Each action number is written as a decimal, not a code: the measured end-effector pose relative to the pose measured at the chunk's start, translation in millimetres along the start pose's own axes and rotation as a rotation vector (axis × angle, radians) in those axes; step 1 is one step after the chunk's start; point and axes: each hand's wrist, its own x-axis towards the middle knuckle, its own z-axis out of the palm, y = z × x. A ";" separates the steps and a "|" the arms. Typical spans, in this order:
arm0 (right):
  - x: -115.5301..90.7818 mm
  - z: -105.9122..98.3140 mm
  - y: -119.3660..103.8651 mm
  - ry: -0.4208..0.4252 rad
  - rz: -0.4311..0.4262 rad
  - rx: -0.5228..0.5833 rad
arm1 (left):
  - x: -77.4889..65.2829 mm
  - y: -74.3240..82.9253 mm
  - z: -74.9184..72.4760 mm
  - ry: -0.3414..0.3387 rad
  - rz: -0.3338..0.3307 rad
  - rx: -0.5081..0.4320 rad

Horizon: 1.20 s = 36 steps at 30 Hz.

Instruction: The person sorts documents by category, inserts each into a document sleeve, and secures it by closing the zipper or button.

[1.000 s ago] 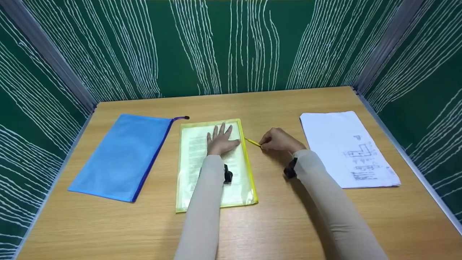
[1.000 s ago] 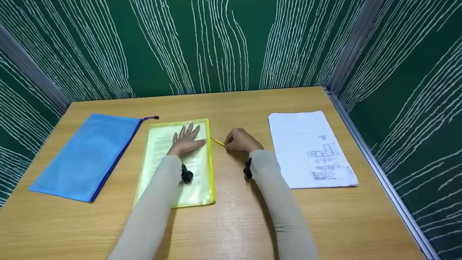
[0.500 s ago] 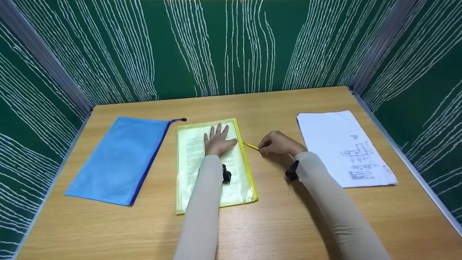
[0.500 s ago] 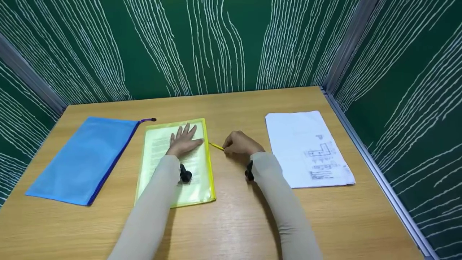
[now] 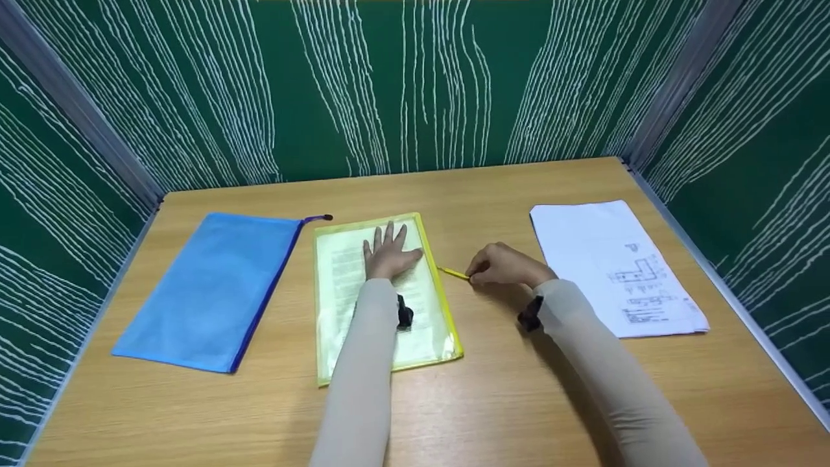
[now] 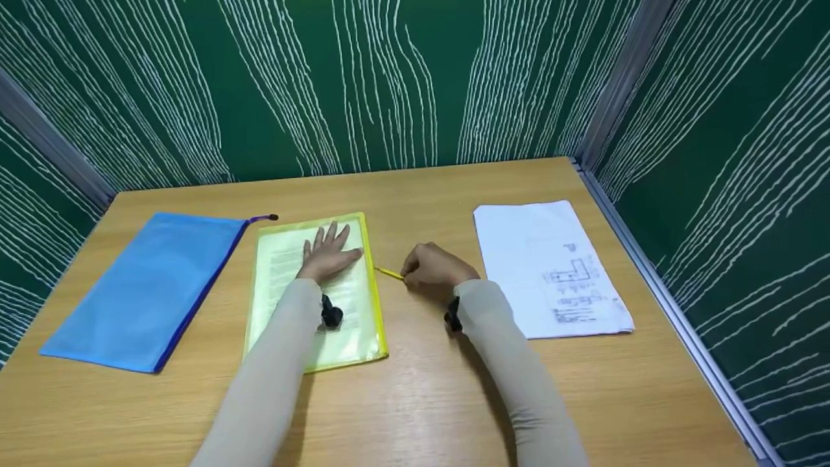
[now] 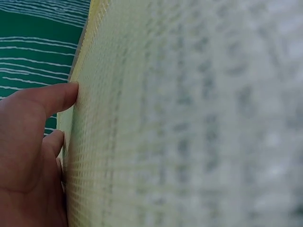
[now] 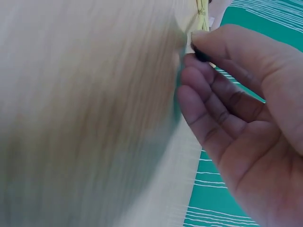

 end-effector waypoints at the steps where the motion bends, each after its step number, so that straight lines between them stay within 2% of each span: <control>1: -1.1 0.3 0.0 -0.005 0.002 0.001 | 0.2 -0.4 0.2 0.001 0.000 -0.002; 7: -5.7 2.3 -0.2 -0.030 -0.001 0.006 | 2.0 -2.4 0.7 0.004 -0.001 0.000; 16: -17.0 4.6 -0.9 -0.063 -0.073 -0.017 | 4.0 -7.1 -0.6 0.007 -0.019 -0.011; 27: -31.9 8.0 5.6 -0.047 -0.171 -0.019 | 4.6 -1.9 -0.3 -0.017 0.002 -0.027; 36: -40.9 12.8 3.6 -0.065 -0.143 0.035 | 1.8 -4.3 -3.8 -0.014 0.011 -0.042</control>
